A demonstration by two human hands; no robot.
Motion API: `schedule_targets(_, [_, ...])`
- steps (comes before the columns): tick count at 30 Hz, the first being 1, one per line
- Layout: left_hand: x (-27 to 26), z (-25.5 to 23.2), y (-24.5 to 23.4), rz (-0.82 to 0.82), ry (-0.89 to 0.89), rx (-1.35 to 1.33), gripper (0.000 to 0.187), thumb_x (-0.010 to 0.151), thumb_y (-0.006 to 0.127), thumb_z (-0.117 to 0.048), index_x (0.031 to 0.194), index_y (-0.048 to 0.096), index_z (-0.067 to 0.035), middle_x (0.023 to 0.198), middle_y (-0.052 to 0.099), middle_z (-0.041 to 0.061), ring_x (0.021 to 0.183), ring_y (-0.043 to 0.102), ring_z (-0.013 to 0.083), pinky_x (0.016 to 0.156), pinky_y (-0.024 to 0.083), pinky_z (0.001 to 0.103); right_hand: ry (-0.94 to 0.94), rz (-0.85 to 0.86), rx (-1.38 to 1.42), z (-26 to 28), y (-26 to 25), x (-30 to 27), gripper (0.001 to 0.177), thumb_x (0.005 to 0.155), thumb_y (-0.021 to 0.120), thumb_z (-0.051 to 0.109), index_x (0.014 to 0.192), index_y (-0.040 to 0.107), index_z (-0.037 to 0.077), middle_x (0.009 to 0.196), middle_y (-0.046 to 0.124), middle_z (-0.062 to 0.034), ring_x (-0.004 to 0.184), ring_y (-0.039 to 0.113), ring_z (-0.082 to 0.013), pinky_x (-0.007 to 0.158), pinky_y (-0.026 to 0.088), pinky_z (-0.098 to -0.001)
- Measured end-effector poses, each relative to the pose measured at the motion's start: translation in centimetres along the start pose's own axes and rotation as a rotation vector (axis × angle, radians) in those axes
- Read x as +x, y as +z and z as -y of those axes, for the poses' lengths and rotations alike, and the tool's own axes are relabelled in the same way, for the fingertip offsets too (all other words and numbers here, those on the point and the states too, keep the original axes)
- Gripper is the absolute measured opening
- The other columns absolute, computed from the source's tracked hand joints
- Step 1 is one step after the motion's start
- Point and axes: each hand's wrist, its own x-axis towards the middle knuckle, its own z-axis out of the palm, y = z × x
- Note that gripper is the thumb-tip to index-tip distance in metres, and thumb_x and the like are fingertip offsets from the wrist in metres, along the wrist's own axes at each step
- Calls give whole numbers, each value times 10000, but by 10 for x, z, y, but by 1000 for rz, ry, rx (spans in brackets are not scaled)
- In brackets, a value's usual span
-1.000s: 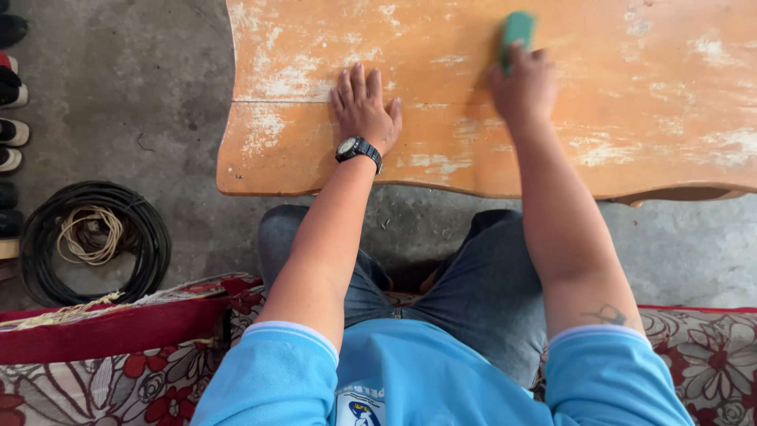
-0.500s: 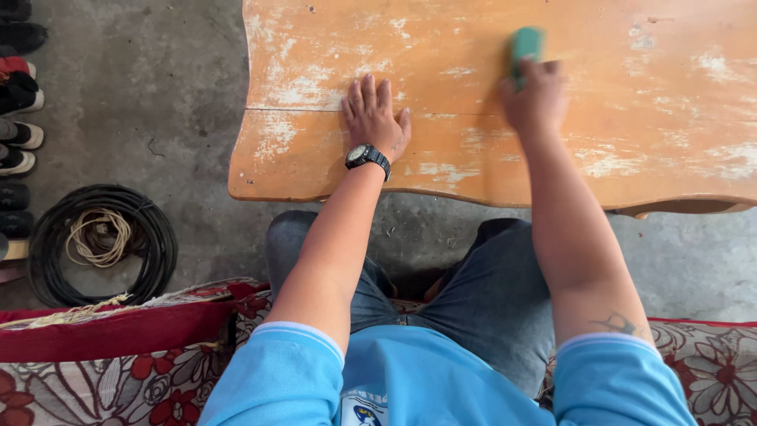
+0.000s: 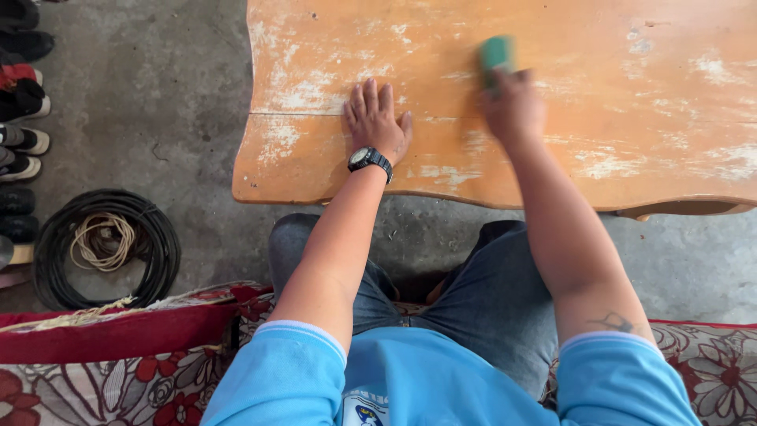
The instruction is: The person sands the surface of a wooden table using a green sanding block. They hold the table with one hand and move the sanding block back and forth across the surface repeatedly.
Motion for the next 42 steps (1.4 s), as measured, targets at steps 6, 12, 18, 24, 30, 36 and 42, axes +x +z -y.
schedule_targets(6, [-2,-1,-1,19,-14,0,692,962,548,-451,1548,395,-116,1673,239,148,1557,143,380,1262,87,580,-378,165,63,33,8,-21,449,906,751,312,1340,692,214,1217,657,-140,1035,679,-358,837,568,-489])
schedule_targets(12, [-2,-1,-3,13,5,19,703,967,536,-450,1557,373,-104,1668,231,156,1544,146,385,1252,93,575,166,77,-86,0,-12,8,443,1006,630,236,1446,580,210,1334,534,-248,962,671,-428,757,572,-516])
schedule_targets(18, [-1,-1,-3,28,-7,30,713,957,543,-452,1556,366,-109,1670,222,150,1545,139,376,1251,87,567,-326,303,33,54,-4,-35,509,896,721,275,1395,621,248,1282,584,-179,996,674,-386,811,562,-497])
schedule_targets(24, [0,2,2,-23,17,14,698,963,541,-459,1548,385,-112,1661,241,156,1540,156,383,1249,93,571,87,-3,-37,-6,-4,8,442,980,659,222,1421,631,224,1258,587,-205,997,673,-389,808,564,-495])
schedule_targets(30, [-1,-1,1,-10,-6,23,686,953,558,-457,1532,410,-119,1659,256,156,1539,167,391,1243,101,587,-244,244,127,37,12,-32,492,882,723,271,1367,645,252,1257,584,-201,1002,656,-411,858,550,-499])
schedule_targets(36, [-1,3,4,-30,19,5,691,965,545,-462,1546,398,-116,1663,252,159,1545,160,385,1251,98,578,55,85,8,-2,-6,8,413,990,664,228,1401,644,268,1280,593,-171,1049,671,-383,864,556,-498])
schedule_targets(42, [-1,-1,-3,23,-3,17,705,960,536,-456,1553,369,-114,1663,225,158,1539,136,382,1231,86,577,-11,223,-9,17,-3,-7,466,963,652,193,1424,612,245,1309,532,-248,998,653,-424,788,559,-512])
